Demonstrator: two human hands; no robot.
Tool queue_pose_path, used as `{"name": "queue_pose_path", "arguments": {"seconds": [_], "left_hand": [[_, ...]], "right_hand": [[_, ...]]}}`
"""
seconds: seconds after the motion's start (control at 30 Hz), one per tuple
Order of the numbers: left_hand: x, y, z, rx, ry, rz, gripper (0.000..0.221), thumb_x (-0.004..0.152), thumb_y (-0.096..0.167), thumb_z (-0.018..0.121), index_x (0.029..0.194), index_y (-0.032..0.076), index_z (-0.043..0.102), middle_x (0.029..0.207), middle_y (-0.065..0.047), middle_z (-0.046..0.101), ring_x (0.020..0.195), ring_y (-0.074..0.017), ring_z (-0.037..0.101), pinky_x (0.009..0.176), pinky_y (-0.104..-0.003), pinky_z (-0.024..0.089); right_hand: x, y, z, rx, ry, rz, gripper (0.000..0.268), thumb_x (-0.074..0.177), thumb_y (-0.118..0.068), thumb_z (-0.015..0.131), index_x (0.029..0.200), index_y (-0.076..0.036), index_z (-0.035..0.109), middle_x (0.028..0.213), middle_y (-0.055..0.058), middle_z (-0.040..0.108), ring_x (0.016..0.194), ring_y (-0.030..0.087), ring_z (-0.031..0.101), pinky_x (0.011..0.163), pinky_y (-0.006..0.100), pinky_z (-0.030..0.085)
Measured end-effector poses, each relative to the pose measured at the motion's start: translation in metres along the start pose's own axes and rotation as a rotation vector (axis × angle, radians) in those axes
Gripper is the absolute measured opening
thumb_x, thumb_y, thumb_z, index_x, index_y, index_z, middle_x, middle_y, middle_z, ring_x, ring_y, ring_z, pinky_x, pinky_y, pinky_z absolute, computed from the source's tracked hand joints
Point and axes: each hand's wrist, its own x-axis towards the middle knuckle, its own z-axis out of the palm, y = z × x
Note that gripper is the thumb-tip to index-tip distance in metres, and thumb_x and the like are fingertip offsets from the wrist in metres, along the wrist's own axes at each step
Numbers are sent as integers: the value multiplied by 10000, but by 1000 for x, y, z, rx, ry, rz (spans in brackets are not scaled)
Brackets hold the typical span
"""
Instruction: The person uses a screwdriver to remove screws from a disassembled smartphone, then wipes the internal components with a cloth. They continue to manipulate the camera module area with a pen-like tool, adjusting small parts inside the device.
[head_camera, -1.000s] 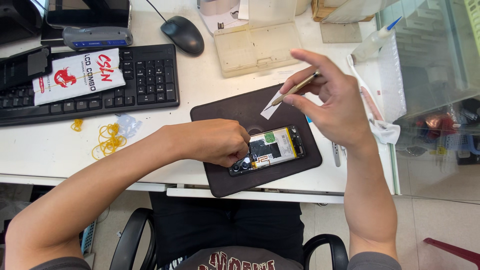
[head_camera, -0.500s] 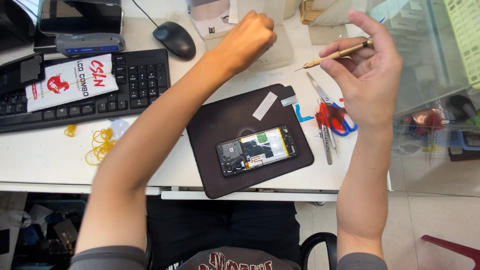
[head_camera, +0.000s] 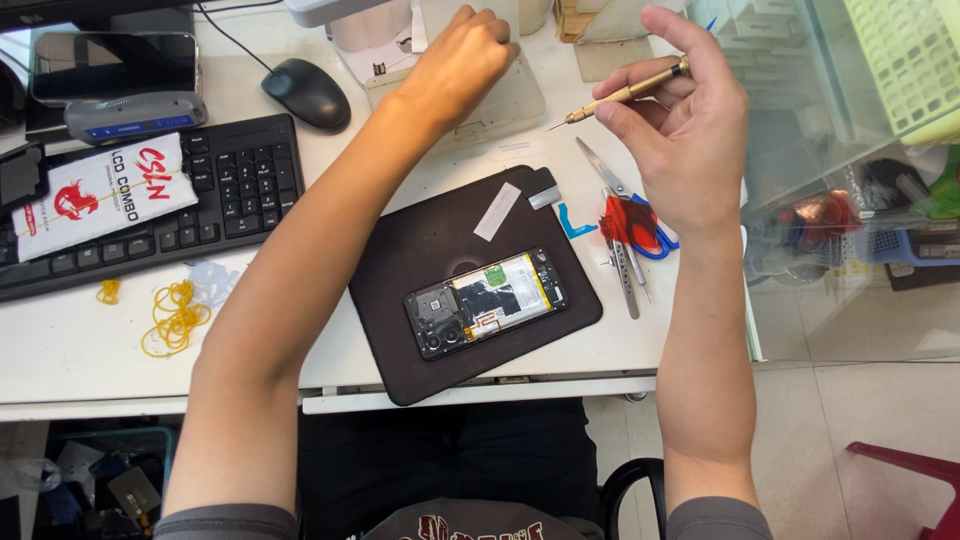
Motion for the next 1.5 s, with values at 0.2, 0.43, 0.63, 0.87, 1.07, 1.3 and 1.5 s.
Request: {"name": "queue_pose_path", "arguments": {"seconds": [0.2, 0.43, 0.63, 0.87, 1.07, 1.3, 1.5], "left_hand": [[-20, 7, -54, -84, 62, -42, 32, 888, 40, 699, 896, 24, 725, 926, -116, 668, 968, -313, 637, 923, -419, 505], [-99, 94, -175, -526, -276, -12, 103, 809, 135, 787, 829, 61, 717, 892, -99, 669, 905, -312, 633, 769, -444, 526], [-116, 132, -206, -633, -502, 62, 123, 803, 164, 761, 831, 55, 709, 876, -59, 675, 926, -253, 630, 822, -398, 486], [-109, 125, -198, -625, -608, 44, 99, 792, 160, 758, 852, 87, 731, 865, -41, 678, 909, -255, 618, 826, -406, 481], [-137, 133, -213, -563, -338, -3, 262, 758, 112, 765, 1004, 25, 748, 1060, -100, 683, 1077, -290, 632, 956, -415, 500], [-165, 145, -202, -661, -220, -178, 264, 759, 61, 798, 1017, 63, 745, 1148, -82, 671, 1163, -286, 627, 950, -415, 533], [-164, 139, -196, -714, -222, -180, 246, 768, 62, 796, 1009, 66, 746, 1116, -62, 663, 1132, -279, 625, 918, -412, 542]], "right_hand": [[4, -15, 14, -13, 41, 115, 634, 987, 180, 713, 1531, 26, 425, 1110, 124, 683, 1075, 151, 706, 977, 261, 608], [-2, -22, 25, -79, -43, 149, 630, 1011, 174, 713, 1553, 21, 432, 1082, 140, 700, 1034, 154, 705, 920, 252, 586], [-10, -22, 35, -150, -159, -11, 591, 1038, 223, 691, 1528, 56, 405, 1132, 196, 686, 1116, 210, 712, 1009, 303, 609], [-7, -22, 47, -83, -163, 104, 616, 1025, 151, 689, 1538, 20, 375, 1105, 169, 680, 1003, 189, 714, 952, 329, 626], [-39, -6, 82, 297, -285, 227, 679, 1093, 16, 612, 1618, -86, 193, 1089, 113, 641, 855, 156, 680, 744, 306, 647], [-79, 12, 115, 166, -469, 178, 580, 1064, -5, 576, 1540, -58, 249, 1029, 93, 647, 781, 139, 725, 684, 255, 632], [-82, 11, 121, 126, -500, 121, 603, 1067, -3, 578, 1552, -47, 224, 1033, 88, 638, 793, 123, 721, 714, 250, 642]]}}
